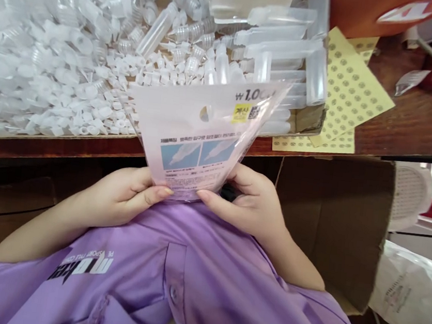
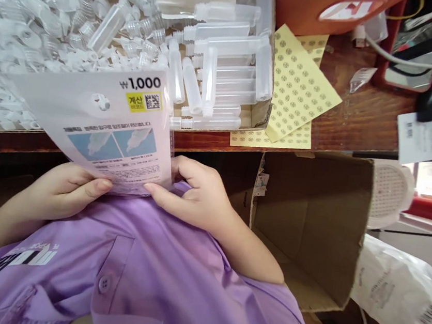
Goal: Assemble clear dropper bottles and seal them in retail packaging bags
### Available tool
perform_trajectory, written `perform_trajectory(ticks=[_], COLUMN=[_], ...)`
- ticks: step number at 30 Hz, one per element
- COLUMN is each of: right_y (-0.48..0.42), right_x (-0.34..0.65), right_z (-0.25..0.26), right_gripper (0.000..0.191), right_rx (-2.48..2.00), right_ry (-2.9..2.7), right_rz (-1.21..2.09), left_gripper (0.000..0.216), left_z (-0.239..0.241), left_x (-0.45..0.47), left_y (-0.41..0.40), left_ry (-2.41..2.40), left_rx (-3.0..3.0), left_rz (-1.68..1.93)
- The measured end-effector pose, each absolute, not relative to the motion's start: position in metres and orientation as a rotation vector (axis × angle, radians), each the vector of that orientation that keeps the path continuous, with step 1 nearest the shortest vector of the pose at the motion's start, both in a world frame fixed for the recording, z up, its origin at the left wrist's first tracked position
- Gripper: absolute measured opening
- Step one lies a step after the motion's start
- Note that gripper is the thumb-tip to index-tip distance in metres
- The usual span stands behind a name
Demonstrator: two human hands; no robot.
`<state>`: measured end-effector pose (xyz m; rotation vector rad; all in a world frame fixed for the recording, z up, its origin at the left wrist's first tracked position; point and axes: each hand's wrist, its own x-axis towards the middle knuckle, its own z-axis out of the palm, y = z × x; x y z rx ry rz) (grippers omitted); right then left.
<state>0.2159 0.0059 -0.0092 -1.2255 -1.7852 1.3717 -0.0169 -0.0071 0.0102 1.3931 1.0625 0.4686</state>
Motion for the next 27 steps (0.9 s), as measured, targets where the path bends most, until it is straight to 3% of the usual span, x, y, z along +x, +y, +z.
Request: perform_trajectory(ticks=[12, 15, 19, 23, 27], right_y=[0.017, 0.018, 0.017, 0.017, 0.023], right_x=[0.235, 0.237, 0.24, 0.242, 0.239], right_z=[-0.023, -0.026, -0.025, -0.021, -0.019], right_gripper=[0.018, 0.019, 0.015, 0.009, 0.004], right_rx=[-0.841, -0.843, -0.891, -0.912, -0.729], right_ry=[-1.444, -1.433, -1.444, -1.431, -1.532], right_rz=[2.07, 2.061, 1.959, 1.866, 1.832], left_gripper=[0.025, 0.028, 0.053, 0.062, 0.034], left_z=[0.001, 0.003, 0.01, 0.019, 0.023], left_x=[-0.026, -0.028, -0.032, -0.033, -0.028], left_y=[-0.002, -0.002, -0.003, -0.003, 0.0], left_ry=[0.714, 0.673, 0.664, 0.649, 0.829], left_rx=[0.82, 0.739, 0.812, 0.926, 0.999], left_rz=[0.451, 0.447, 0.487, 0.543, 0.542])
